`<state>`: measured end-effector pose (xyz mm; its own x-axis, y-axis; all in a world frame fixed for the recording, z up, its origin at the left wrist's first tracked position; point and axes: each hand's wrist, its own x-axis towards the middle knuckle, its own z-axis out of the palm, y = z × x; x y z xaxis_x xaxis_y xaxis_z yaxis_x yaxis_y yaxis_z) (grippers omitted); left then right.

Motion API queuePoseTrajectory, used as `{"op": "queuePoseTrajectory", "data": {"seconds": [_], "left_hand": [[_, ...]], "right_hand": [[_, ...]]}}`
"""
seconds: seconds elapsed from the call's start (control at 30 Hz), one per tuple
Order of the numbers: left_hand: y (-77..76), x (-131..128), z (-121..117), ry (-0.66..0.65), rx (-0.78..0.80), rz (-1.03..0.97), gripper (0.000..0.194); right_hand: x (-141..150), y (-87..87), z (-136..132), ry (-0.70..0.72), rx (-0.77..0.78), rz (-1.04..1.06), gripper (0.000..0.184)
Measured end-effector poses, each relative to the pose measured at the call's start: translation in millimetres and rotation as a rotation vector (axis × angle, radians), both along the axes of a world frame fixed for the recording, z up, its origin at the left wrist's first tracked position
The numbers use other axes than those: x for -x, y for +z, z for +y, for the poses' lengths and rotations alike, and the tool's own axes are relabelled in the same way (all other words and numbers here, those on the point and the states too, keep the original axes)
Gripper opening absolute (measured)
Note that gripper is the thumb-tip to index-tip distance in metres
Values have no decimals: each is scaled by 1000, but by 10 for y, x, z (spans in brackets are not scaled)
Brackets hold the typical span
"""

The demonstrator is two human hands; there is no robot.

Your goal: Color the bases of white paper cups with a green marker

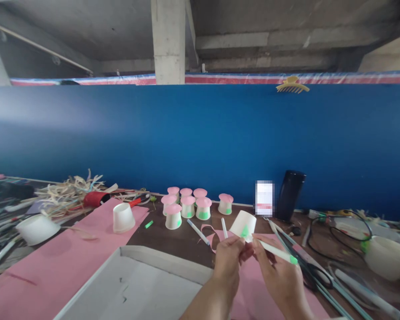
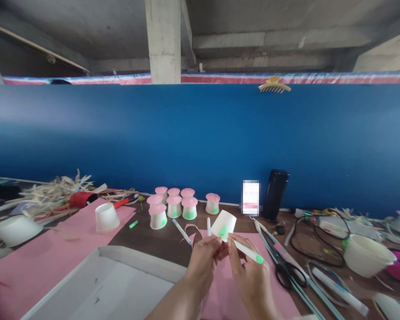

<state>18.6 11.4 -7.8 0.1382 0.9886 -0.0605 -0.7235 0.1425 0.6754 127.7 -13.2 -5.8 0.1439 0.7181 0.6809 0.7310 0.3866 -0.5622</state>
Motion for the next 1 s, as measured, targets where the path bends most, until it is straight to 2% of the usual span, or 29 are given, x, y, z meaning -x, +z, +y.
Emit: {"op": "queuePoseTrajectory", "data": {"seconds": [0.17, 0.47, 0.8, 1.0], "left_hand": [[-22, -2, 10, 15, 16, 10, 24], [-76, -6, 48, 31, 46, 30, 25], [-37, -1, 7, 28, 54, 30, 23], [-2, 3, 1, 30, 77, 21, 24]], "right_hand": [[-4, -8, 9, 23, 43, -8, 30], [-7, -21, 12, 33, 22, -8, 29], [-88, -150, 94, 3, -100, -16, 28], [-70, -101, 76, 14, -72, -38, 29]]}}
